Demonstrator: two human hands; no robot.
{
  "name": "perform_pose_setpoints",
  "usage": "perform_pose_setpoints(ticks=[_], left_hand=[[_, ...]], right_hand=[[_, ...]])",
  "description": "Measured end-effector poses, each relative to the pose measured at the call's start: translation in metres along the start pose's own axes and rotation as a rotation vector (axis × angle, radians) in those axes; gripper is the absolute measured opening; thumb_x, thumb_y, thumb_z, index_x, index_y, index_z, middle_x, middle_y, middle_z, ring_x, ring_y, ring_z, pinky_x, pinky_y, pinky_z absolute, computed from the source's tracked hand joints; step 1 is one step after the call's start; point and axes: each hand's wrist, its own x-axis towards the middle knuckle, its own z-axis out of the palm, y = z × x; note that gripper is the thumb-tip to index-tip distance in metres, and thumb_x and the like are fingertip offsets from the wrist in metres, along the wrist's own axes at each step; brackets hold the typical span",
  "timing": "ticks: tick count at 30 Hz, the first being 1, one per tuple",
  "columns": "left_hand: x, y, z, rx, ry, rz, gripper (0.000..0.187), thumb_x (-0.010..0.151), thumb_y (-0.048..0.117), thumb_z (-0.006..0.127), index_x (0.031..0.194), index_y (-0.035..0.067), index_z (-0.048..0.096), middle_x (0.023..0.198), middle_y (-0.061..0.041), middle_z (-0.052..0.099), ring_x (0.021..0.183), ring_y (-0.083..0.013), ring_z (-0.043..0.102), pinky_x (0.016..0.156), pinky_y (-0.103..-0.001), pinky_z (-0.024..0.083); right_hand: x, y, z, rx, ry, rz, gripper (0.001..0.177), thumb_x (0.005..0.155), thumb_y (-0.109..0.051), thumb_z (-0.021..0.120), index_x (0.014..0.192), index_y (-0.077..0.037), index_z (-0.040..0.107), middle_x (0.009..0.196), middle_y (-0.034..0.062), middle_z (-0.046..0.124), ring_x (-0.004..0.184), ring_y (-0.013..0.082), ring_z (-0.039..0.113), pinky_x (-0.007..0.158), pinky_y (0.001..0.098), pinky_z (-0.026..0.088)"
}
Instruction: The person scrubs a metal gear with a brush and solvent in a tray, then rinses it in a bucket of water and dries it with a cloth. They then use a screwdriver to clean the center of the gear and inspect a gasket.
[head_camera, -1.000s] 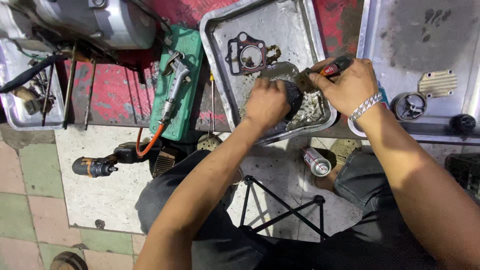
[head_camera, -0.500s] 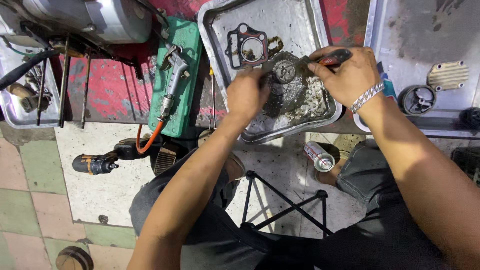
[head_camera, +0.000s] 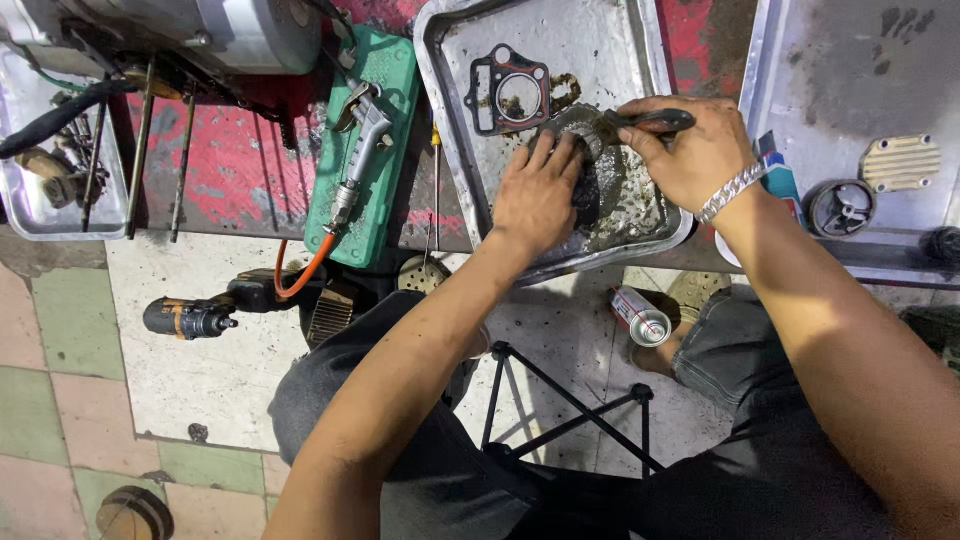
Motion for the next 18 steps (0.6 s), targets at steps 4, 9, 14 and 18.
perform_pose_setpoints(ticks=[4,9,14,18], left_hand=[[-0.012,0.016,-0.007,0.044,-0.24,-0.049,0.067,0.081,0.026,0.062,0.142,0.003,0.052,0.156,-0.013,0.038,0.143,-0.0283,0.031,0.107,-0.039,0.032],[-0.044,0.032,0.013,0.196,-0.091,-0.045,0.053,0.093,0.02,0.051,0.141,-0.001,0.055,0.158,-0.015,0.04,0.144,-0.0303,0.034,0.107,-0.04,0.033],[-0.049,0.034,0.014,0.156,-0.135,-0.073,0.059,0.089,0.019,0.051,0.144,-0.003,0.05,0.158,-0.016,0.039,0.143,-0.0308,0.034,0.11,-0.042,0.03],[-0.049,0.032,0.009,0.059,-0.124,-0.099,0.066,0.086,0.019,0.053,0.148,-0.003,0.045,0.157,-0.015,0.04,0.143,-0.0302,0.034,0.112,-0.042,0.028]], right_hand=[[-0.002,-0.006,-0.002,-0.023,-0.136,0.176,0.022,0.095,-0.022,0.077,0.116,-0.015,0.078,0.085,0.0126,0.075,0.071,0.0286,0.072,0.069,0.0377,0.055],[-0.005,0.005,0.01,-0.017,-0.057,-0.152,0.021,0.093,-0.019,0.078,0.111,-0.009,0.078,0.101,0.0142,0.076,0.088,0.0305,0.074,0.081,0.0381,0.058],[-0.008,0.01,0.043,-0.056,-0.076,-0.198,0.017,0.095,-0.019,0.075,0.108,-0.009,0.078,0.103,0.0125,0.076,0.085,0.0309,0.072,0.078,0.0394,0.058],[-0.003,0.009,0.044,-0.137,-0.157,-0.094,0.017,0.094,-0.02,0.073,0.107,-0.01,0.078,0.101,0.0134,0.075,0.076,0.0314,0.071,0.074,0.0415,0.057]])
